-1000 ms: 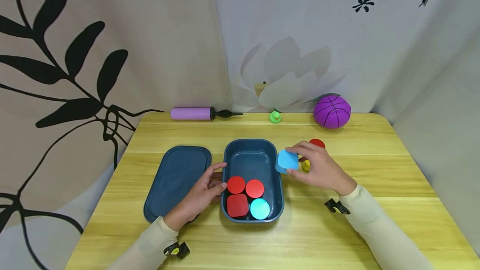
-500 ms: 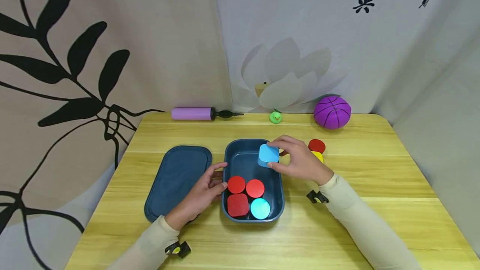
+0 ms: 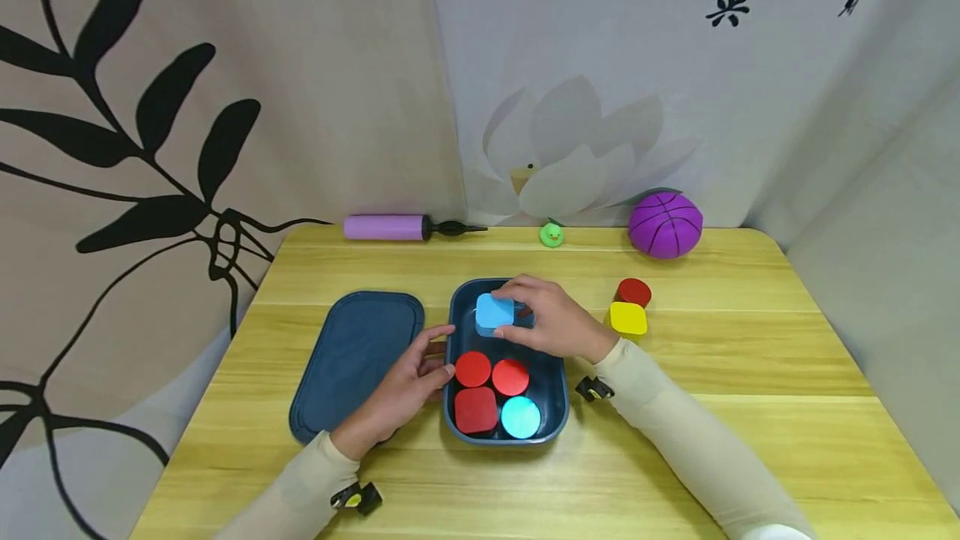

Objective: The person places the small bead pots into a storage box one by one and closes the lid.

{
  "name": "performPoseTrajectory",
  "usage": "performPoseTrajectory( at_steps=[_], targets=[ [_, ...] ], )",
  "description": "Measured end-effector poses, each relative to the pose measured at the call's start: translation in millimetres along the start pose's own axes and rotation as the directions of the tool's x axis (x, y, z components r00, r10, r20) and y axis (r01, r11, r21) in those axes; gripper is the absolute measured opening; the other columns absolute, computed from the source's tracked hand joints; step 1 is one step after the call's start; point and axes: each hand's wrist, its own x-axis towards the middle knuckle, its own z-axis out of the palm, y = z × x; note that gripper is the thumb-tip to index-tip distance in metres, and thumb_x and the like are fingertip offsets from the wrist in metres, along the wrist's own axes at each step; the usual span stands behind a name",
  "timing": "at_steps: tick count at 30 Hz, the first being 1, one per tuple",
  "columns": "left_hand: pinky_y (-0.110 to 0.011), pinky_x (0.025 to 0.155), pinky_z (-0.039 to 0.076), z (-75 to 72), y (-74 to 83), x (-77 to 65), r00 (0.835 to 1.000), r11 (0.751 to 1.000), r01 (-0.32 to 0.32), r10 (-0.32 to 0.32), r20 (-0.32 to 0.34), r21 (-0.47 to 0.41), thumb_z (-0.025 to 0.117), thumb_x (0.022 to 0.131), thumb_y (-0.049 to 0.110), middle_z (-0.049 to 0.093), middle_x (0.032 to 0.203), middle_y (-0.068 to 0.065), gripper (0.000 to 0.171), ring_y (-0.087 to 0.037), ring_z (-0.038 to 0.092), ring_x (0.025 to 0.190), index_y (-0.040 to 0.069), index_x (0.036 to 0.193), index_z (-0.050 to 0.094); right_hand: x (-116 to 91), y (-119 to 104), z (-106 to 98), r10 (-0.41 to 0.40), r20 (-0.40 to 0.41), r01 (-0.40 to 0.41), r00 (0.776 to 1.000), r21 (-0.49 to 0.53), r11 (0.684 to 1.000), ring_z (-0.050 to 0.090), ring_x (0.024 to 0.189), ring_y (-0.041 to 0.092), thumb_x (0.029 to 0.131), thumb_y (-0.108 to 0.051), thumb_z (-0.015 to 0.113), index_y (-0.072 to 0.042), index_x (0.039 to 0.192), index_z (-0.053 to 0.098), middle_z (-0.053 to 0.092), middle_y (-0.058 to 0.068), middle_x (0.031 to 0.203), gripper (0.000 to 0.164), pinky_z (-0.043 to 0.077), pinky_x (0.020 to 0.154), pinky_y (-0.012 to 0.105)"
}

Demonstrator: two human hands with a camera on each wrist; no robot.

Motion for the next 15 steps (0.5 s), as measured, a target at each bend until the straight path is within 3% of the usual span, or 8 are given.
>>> performPoseTrajectory(
  at_steps=[7,15],
  targets=[
    [-0.043,0.096,0.059,0.0,1.2,-0.5,1.000,1.000,0.007,-0.007,0.008,-0.001,0.053,0.111,0.017,0.041,0.161,-0.022,0.058,-0.036,0.057,0.136,0.024,0.164,0.030,8.1,-7.6,18.2,-0.034,0.073,0.036,0.997,-0.031,0.999,0.069,0.107,0.014,0.097,-0.036,0.080,-0.008,0.140,0.068,0.066,0.006,0.136,0.053,0.061,0.089,0.027],
    [-0.042,0.097,0.059,-1.9,-0.5,-0.1,1.000,1.000,0.008,-0.008,0.009,0.006,0.054,0.112,0.018,0.043,0.160,-0.021,0.057,-0.035,0.057,0.136,0.026,0.164,0.032,12.0,-13.5,30.3,-0.002,0.148,0.013,0.989,-0.074,0.997,0.064,0.115,0.015,0.097,-0.037,0.079,-0.009,0.140,0.068,0.066,0.006,0.136,0.053,0.058,0.097,0.031]
  ],
)
